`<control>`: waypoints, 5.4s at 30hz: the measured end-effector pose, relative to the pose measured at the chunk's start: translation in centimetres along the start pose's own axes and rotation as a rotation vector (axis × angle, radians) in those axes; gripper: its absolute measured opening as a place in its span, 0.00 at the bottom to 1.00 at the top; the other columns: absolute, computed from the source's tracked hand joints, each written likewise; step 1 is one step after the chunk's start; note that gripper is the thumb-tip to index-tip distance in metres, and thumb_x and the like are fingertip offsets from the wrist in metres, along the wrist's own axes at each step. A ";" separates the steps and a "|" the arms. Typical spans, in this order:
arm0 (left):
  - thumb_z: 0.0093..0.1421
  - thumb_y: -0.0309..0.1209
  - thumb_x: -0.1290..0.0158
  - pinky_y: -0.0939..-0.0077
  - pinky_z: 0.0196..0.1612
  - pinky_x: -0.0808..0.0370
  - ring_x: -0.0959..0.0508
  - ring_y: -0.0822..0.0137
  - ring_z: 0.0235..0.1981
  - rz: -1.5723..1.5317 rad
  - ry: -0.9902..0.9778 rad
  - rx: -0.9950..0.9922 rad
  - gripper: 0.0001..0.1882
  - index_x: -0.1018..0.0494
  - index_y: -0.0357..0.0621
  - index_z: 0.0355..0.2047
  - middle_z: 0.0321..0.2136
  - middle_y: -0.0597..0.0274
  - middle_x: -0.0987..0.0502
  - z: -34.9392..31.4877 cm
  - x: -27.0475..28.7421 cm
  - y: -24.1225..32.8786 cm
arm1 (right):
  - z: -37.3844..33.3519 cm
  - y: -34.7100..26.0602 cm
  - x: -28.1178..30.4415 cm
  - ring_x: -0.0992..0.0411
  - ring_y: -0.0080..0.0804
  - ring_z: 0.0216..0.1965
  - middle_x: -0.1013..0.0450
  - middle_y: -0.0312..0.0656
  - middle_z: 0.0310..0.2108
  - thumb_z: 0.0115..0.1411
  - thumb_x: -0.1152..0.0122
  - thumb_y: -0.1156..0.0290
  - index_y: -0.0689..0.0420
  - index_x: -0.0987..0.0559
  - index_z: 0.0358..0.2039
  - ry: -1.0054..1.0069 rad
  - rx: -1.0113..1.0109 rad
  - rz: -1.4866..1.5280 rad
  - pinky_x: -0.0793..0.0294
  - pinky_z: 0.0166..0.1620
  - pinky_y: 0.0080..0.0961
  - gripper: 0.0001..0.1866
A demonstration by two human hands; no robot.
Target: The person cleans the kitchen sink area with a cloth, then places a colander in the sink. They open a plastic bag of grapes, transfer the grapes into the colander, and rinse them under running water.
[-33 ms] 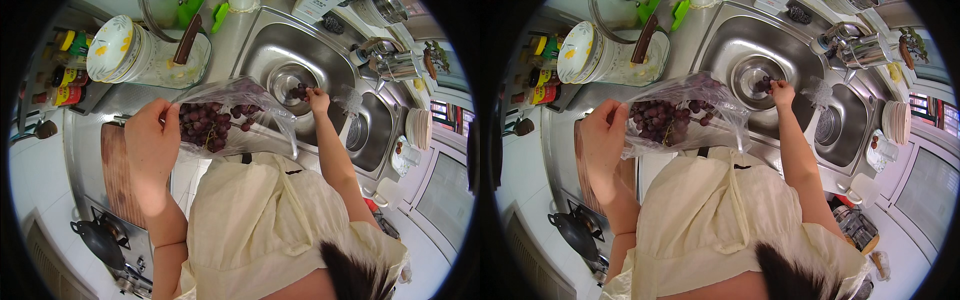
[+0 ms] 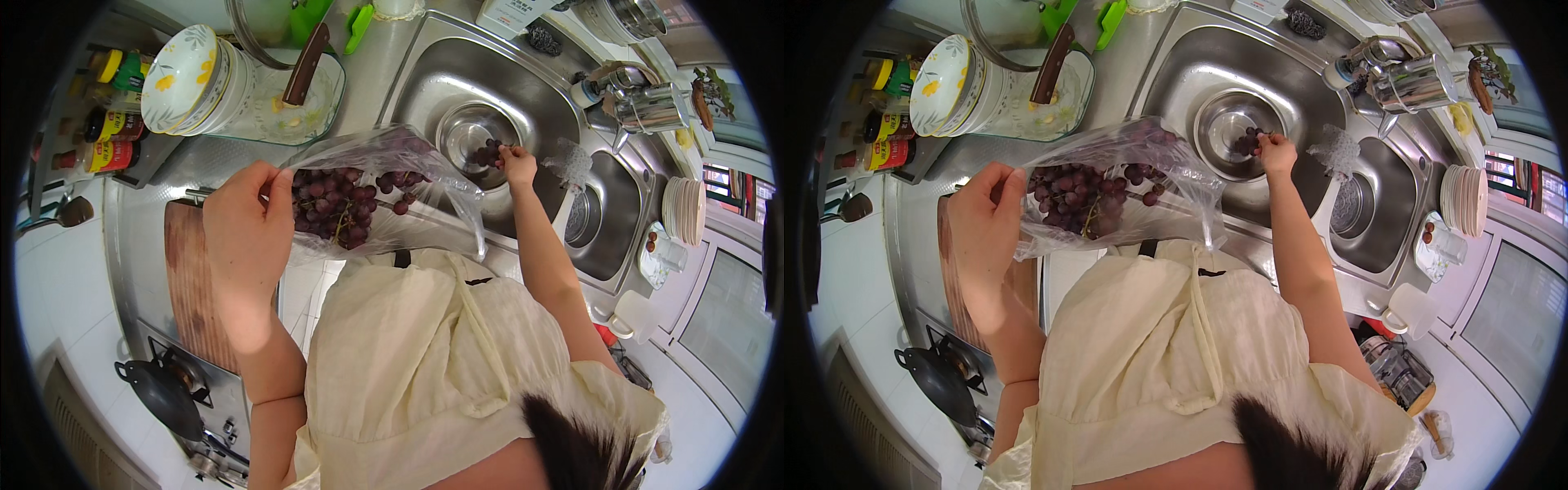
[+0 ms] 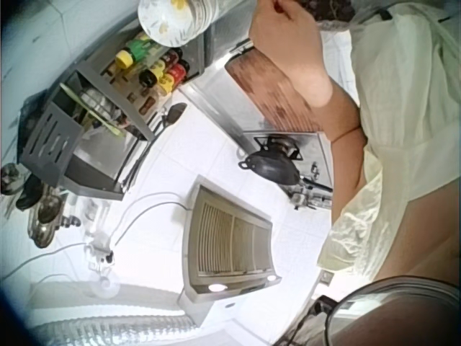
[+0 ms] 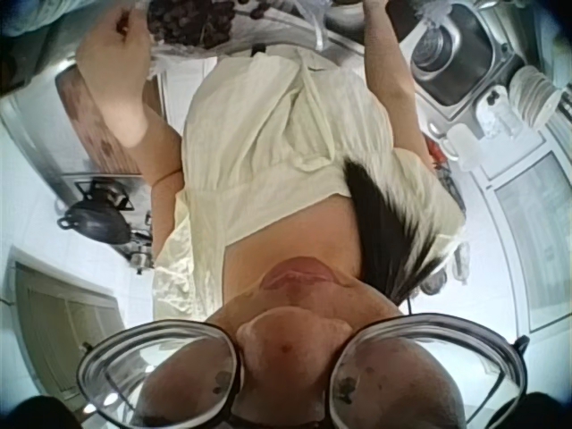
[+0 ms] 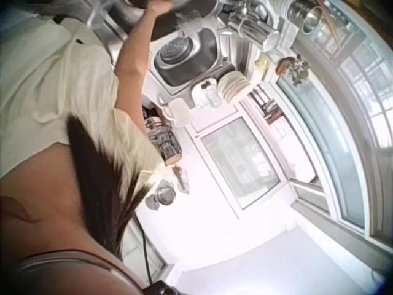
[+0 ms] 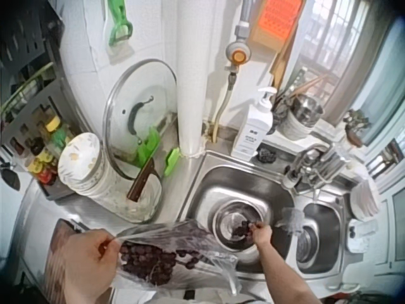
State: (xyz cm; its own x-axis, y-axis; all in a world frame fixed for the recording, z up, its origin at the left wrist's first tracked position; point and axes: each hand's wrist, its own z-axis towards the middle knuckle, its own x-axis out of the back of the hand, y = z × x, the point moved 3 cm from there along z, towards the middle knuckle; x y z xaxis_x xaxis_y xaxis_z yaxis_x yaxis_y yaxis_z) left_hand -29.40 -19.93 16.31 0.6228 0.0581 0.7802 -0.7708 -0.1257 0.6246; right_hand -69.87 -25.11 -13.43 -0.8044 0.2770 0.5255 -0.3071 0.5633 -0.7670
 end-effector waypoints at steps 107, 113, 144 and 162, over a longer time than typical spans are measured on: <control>0.56 0.28 0.48 0.73 0.19 0.37 0.32 0.64 0.13 -0.061 -0.050 0.021 0.08 0.28 0.34 0.24 0.14 0.53 0.30 0.1 -0.1 0.8 | -23.1 -12.7 -10.8 0.30 0.39 0.43 0.31 0.44 0.39 0.45 0.41 0.66 0.57 0.25 0.39 -1.008 0.930 -0.482 0.28 0.44 0.34 0.19; 0.56 0.28 0.47 0.75 0.18 0.38 0.34 0.68 0.11 -0.064 -0.055 0.034 0.09 0.28 0.34 0.23 0.12 0.54 0.32 0.4 0.2 0.7 | -20.8 -14.0 -7.8 0.29 0.32 0.34 0.28 0.44 0.34 0.46 0.35 0.67 0.61 0.24 0.39 -1.144 0.558 -0.098 0.29 0.39 0.28 0.19; 0.56 0.27 0.47 0.79 0.19 0.38 0.34 0.74 0.13 -0.095 -0.055 0.063 0.07 0.28 0.33 0.25 0.13 0.57 0.31 0.4 -0.2 1.2 | -7.5 -14.6 10.0 0.33 0.26 0.31 0.29 0.51 0.41 0.55 0.43 0.63 0.66 0.30 0.46 -0.802 0.188 0.737 0.34 0.34 0.19 0.22; 0.60 0.31 0.49 0.86 0.26 0.35 0.34 0.81 0.21 -0.064 -0.125 0.223 0.09 0.28 0.36 0.27 0.20 0.70 0.28 0.6 -0.2 0.1 | 0.1 -2.2 2.0 0.30 0.21 0.39 0.26 0.35 0.39 0.49 0.34 0.65 0.57 0.25 0.46 -0.544 -0.126 0.112 0.30 0.35 0.16 0.23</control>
State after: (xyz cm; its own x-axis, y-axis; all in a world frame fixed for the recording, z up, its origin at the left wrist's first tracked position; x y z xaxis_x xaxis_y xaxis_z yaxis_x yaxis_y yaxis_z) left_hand -29.46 -20.55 16.19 0.6919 -0.0482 0.7204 -0.6890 -0.3421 0.6389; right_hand -70.80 -25.83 -10.76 -0.9849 -0.0819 0.1528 -0.1689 0.6518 -0.7394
